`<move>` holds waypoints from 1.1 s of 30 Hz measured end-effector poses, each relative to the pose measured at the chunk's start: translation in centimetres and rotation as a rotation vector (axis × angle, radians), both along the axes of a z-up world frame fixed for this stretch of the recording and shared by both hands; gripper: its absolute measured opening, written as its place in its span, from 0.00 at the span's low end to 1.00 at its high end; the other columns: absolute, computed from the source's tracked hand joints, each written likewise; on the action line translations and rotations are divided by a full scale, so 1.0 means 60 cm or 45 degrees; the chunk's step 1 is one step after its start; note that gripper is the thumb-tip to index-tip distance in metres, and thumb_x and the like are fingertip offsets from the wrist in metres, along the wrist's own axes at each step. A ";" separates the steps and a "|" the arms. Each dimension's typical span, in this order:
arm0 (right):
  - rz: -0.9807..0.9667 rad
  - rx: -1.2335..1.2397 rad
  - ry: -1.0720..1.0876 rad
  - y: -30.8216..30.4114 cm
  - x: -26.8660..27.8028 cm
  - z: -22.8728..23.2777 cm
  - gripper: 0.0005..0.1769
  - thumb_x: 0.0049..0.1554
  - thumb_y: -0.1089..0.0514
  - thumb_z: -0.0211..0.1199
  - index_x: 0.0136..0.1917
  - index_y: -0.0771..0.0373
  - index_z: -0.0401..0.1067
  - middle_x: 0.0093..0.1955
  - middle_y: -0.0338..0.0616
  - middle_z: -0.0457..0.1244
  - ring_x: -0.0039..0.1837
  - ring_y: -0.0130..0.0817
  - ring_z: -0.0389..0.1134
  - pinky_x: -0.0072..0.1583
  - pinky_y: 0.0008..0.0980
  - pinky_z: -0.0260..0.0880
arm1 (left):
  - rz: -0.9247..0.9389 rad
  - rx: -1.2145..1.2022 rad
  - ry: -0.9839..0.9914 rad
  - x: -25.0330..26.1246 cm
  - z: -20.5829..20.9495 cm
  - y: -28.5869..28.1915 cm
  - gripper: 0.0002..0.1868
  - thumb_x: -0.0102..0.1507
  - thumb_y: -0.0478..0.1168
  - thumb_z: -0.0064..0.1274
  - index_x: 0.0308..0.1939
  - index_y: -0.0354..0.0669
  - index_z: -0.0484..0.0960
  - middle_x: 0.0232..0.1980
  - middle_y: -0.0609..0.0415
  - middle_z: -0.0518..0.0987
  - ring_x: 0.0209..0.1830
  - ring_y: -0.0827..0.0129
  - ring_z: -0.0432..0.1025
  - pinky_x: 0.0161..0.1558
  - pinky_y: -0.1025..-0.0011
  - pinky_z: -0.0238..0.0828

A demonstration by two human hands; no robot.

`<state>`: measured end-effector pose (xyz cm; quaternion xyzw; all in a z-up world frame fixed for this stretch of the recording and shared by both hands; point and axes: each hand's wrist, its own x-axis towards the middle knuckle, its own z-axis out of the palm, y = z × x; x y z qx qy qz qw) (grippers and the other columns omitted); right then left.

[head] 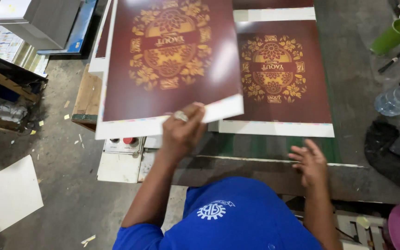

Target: The person repeatedly picks up large, maroon-colored printed sheets from a machine and stacks them on a table. The hands move quickly to align and place the sheets one by one.

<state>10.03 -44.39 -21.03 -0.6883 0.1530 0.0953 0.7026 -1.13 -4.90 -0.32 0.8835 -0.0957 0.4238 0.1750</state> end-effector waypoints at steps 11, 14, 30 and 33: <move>0.302 0.676 -0.189 0.136 -0.056 0.178 0.21 0.62 0.58 0.56 0.67 0.65 0.59 0.51 0.45 0.67 0.48 0.35 0.71 0.41 0.34 0.76 | -0.483 0.164 0.282 0.046 -0.014 -0.161 0.23 0.58 0.46 0.63 0.51 0.35 0.79 0.57 0.40 0.80 0.62 0.49 0.74 0.62 0.52 0.70; 0.017 0.589 -0.352 0.048 -0.033 0.077 0.20 0.68 0.62 0.57 0.70 0.68 0.57 0.52 0.46 0.65 0.48 0.34 0.69 0.41 0.33 0.74 | -0.159 0.314 0.737 0.072 0.026 -0.077 0.24 0.68 0.47 0.60 0.60 0.32 0.75 0.47 0.44 0.83 0.43 0.54 0.80 0.54 0.55 0.76; -0.252 0.347 -0.119 -0.235 -0.061 -0.141 0.26 0.67 0.63 0.54 0.77 0.58 0.59 0.57 0.45 0.65 0.49 0.36 0.68 0.40 0.38 0.67 | 0.182 0.587 1.118 0.269 0.077 0.250 0.37 0.57 0.63 0.62 0.64 0.46 0.79 0.63 0.51 0.80 0.61 0.53 0.74 0.58 0.56 0.73; -0.297 0.207 -0.053 -0.242 -0.055 -0.153 0.25 0.67 0.64 0.54 0.77 0.60 0.59 0.58 0.48 0.64 0.51 0.38 0.67 0.41 0.40 0.68 | 0.023 0.362 1.098 0.276 0.071 0.281 0.23 0.60 0.57 0.61 0.55 0.53 0.87 0.50 0.53 0.86 0.46 0.56 0.80 0.51 0.57 0.76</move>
